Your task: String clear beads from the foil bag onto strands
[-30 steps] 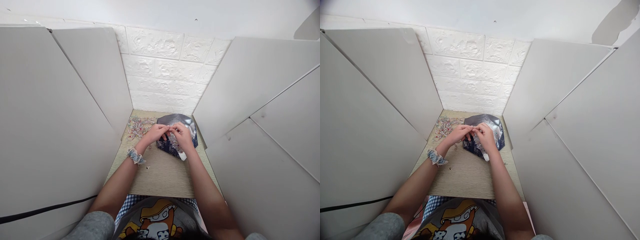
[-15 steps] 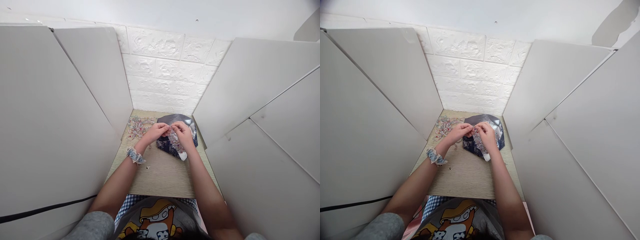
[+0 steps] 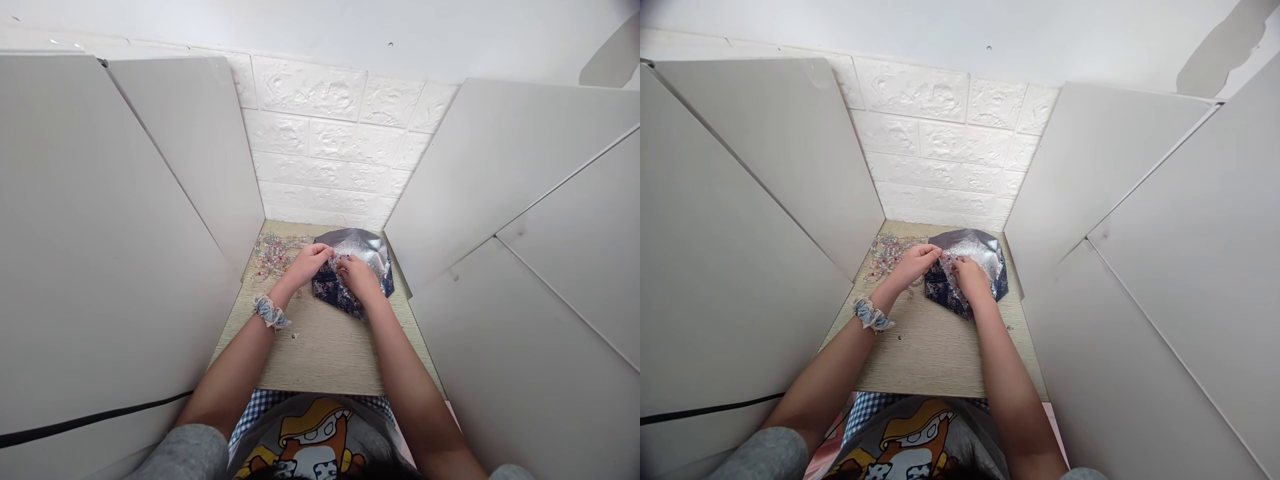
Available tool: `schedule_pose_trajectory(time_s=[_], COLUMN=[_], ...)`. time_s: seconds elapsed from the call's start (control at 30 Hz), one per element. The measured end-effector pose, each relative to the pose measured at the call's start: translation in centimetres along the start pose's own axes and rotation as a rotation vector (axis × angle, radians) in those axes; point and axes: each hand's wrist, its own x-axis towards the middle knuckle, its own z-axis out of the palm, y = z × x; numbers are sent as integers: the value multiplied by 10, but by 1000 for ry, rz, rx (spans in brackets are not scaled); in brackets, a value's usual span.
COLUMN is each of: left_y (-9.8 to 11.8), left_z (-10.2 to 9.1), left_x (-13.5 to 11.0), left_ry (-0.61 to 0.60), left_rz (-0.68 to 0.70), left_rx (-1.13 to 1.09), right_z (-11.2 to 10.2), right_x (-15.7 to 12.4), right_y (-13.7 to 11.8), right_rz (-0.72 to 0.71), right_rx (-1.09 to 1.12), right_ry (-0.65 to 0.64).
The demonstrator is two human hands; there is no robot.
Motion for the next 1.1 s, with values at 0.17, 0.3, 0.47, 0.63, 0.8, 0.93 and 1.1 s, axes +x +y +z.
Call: schedule_pose_trajectory(time_s=[0.17, 0.3, 0.47, 0.63, 0.8, 0.93, 1.1], left_y=[-2, -3, -4, -5, -11, -14, -15], left_z=[2, 2, 2, 3, 5, 5, 5], left_x=[0, 1, 1, 2, 4, 5, 4], left_ry=[-13, -19, -19, -36, -66, -79, -88], left_rz=[11, 26, 46, 30, 40, 48, 67], left_rx=[12, 19, 33, 38, 42, 59, 62], right_z=[2, 5, 6, 4, 5, 5, 4], right_x=[1, 3, 4, 3, 3, 3, 2], right_y=[0, 1, 6, 12, 14, 11, 6], right_rz=[-8, 16, 57, 83, 77, 73, 86], right_rx=[-23, -30, 1, 41, 49, 22, -44], right_ry=[-4, -1, 10, -18, -17, -19, -38])
